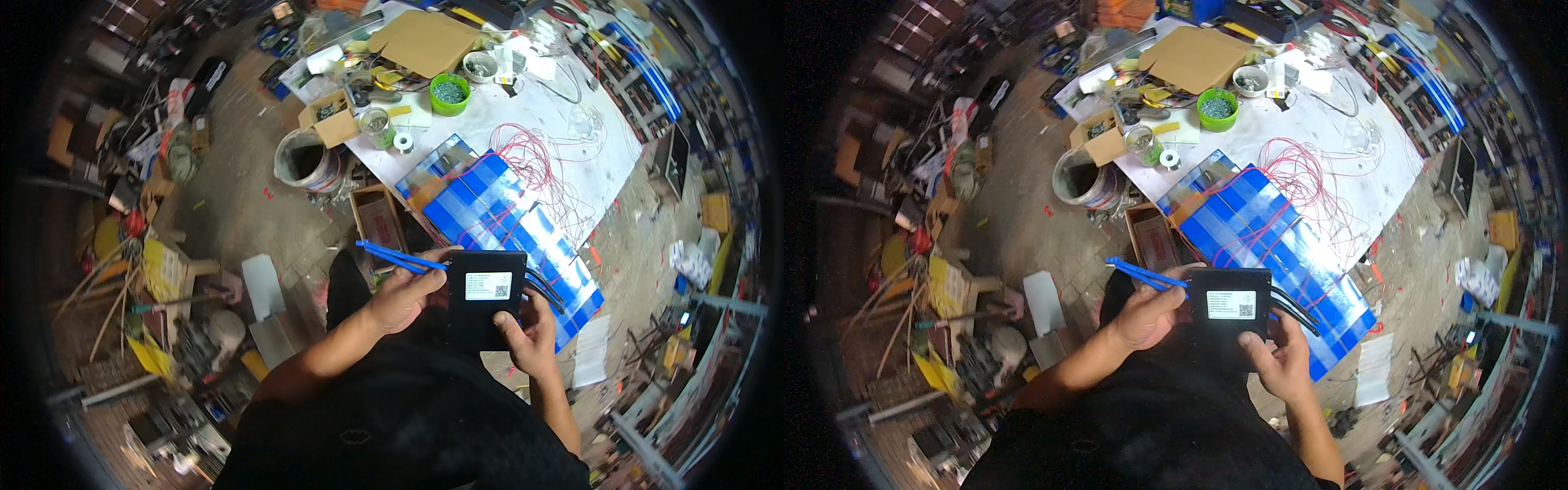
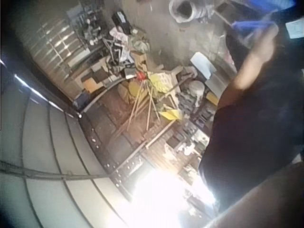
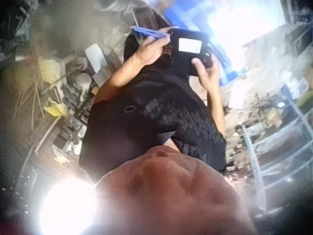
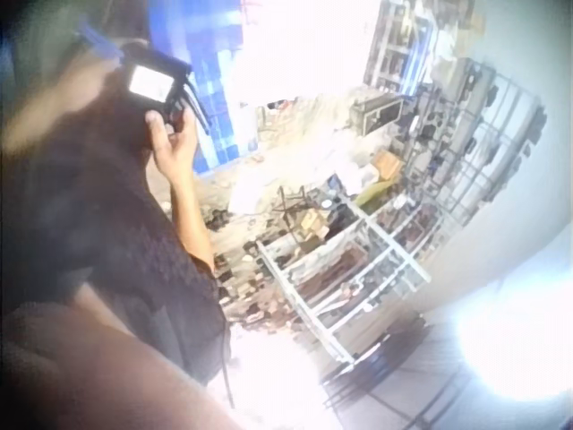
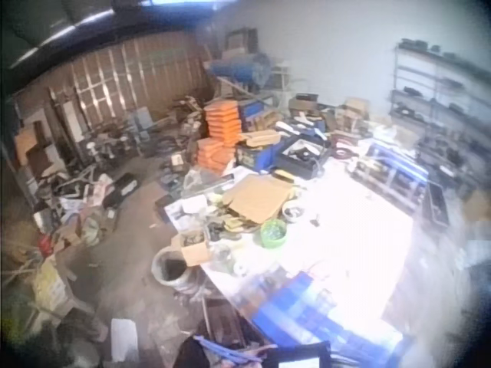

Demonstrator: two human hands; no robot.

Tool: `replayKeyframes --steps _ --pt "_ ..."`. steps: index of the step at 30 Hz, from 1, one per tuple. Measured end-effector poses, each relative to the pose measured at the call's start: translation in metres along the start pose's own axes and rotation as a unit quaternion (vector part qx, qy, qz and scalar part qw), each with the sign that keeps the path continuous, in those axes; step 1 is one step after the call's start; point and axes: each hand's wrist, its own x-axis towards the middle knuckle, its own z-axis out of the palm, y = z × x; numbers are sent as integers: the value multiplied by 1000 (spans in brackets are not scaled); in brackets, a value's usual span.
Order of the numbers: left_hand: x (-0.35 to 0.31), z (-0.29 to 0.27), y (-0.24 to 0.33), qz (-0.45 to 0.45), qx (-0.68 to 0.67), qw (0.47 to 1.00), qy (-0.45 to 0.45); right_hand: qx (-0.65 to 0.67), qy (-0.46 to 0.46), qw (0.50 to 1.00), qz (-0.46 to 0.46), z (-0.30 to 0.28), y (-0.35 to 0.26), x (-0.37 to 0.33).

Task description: The person assembles a battery pack by connecting red wires to multiple battery cells, securing them with blue tape, and attaching a black electronic module. The person handles the battery pack and wires throughout the process.

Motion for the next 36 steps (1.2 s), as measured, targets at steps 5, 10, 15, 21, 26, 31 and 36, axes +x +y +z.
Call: replayKeyframes --steps 5,10,15,21,26,31,36 --pt "-11 -85 71 -31 91 993 -66 -30 5 999 34 96 2 44" --pt "-13 -136 128 30 197 971 -130 -70 52 995 52 191 -18 67" --pt "-3 -173 152 43 226 965 -125 -68 38 995 69 233 -47 109" --pt "1 -181 190 122 298 945 -61 -254 -15 967 -9 234 -56 150" --pt "22 -189 169 221 343 903 134 -214 -46 975 -36 175 -64 145" --pt "87 -199 130 233 481 798 279 -201 48 976 -64 122 -36 136" --pt "157 -211 75 279 492 795 217 -244 189 945 -111 109 -23 138"
